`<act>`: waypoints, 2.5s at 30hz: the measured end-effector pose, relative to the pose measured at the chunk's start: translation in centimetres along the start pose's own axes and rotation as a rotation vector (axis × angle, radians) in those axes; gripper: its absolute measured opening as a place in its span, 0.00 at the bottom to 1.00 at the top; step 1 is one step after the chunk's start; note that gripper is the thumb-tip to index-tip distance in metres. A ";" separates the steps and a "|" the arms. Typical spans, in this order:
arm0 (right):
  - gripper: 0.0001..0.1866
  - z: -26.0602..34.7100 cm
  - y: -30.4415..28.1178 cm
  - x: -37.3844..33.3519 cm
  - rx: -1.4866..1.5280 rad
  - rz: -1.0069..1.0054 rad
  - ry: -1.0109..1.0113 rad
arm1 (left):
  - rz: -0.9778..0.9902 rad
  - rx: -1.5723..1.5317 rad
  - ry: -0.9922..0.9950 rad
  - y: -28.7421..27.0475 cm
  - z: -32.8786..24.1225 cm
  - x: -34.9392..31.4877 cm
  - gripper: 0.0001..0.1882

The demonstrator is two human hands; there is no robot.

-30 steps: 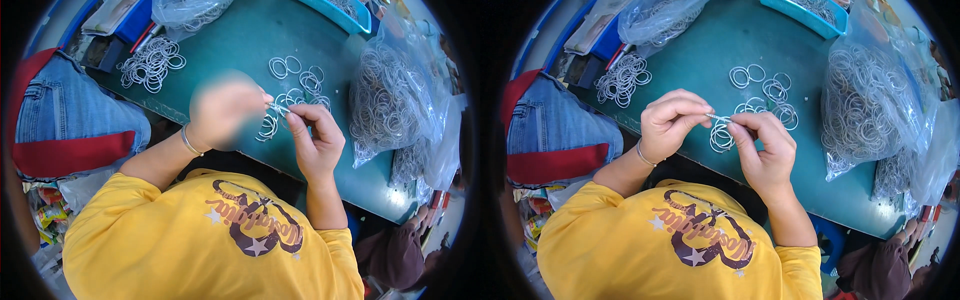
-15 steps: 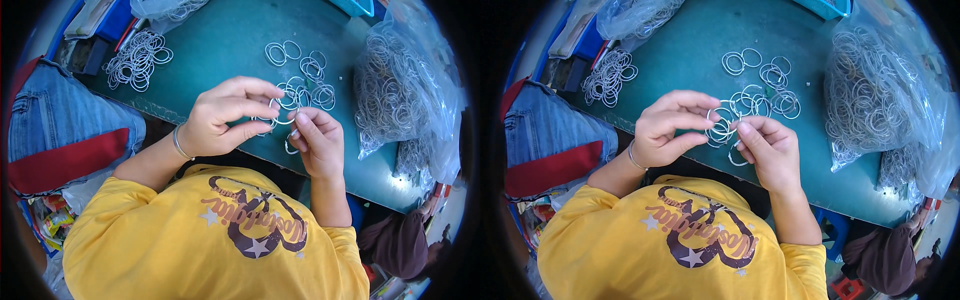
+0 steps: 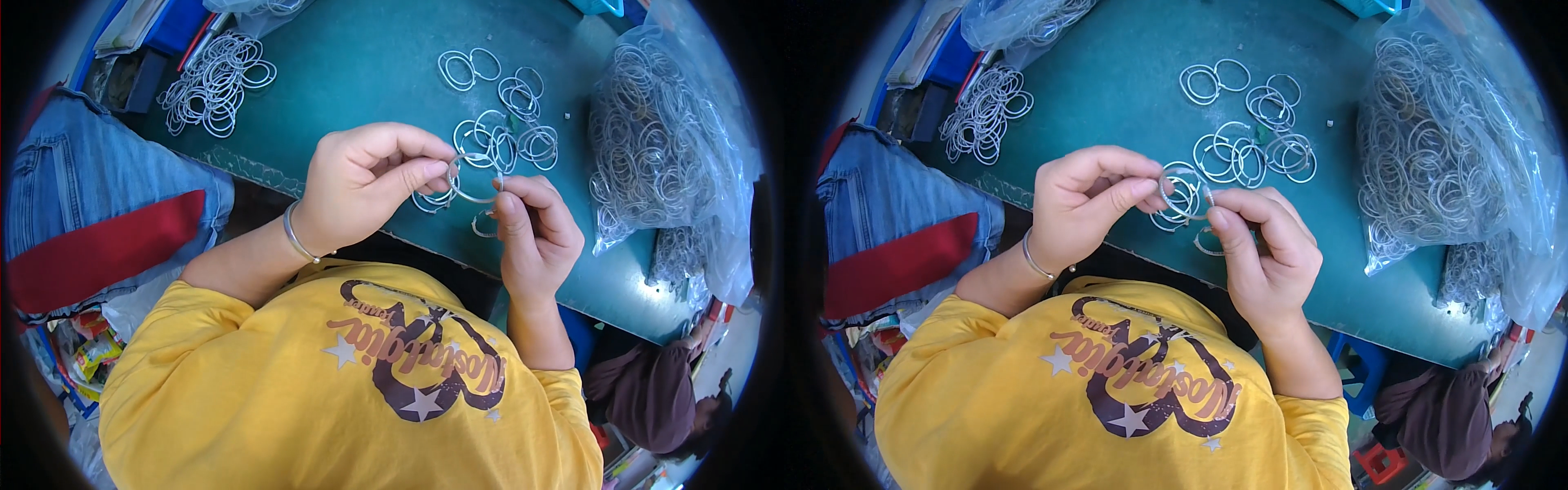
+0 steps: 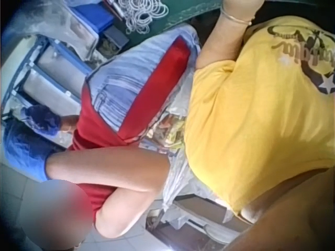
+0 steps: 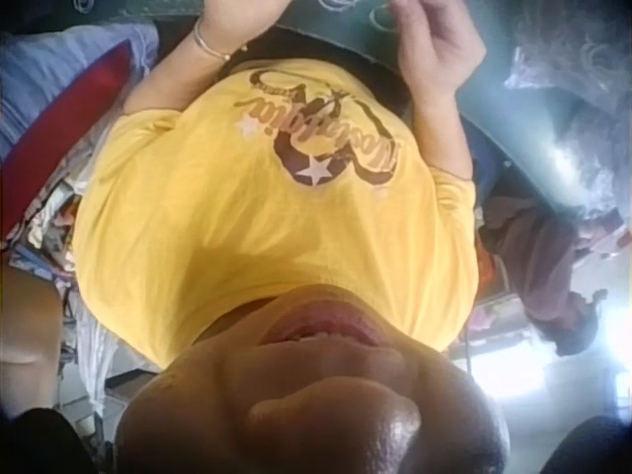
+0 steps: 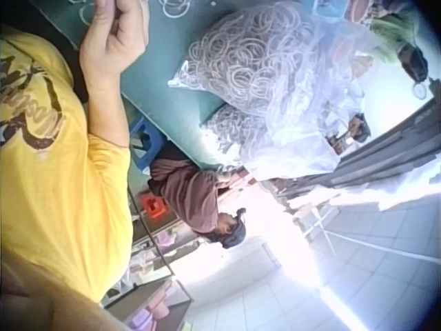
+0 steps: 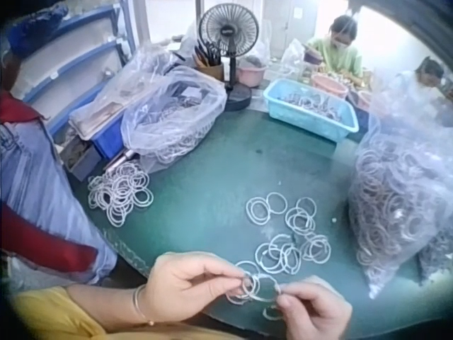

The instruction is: The person threads metal rings onto a larger hoop, adds a star-shaped ornament, and then gathers the completed items into a plastic bag.

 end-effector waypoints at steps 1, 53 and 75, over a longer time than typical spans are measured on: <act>0.06 0.1 0.1 0.0 0.027 0.016 -0.008 | -0.001 0.002 -0.001 0.1 0.0 0.0 0.08; 0.04 -2.7 0.1 0.9 0.107 0.124 0.408 | -0.344 -0.307 0.020 -18.7 -6.0 13.3 0.19; 0.07 -2.9 -0.5 -0.5 0.297 0.074 0.328 | 0.235 0.370 0.033 2.3 0.7 1.5 0.04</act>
Point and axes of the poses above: each hand's wrist, its own x-axis towards the middle knuckle, its own y-axis out of the palm, z = x × y, the point moved 7 cm from there along x, towards the middle knuckle, and after that the axes turned 2 degrees about -x, right-handed, at the moved point
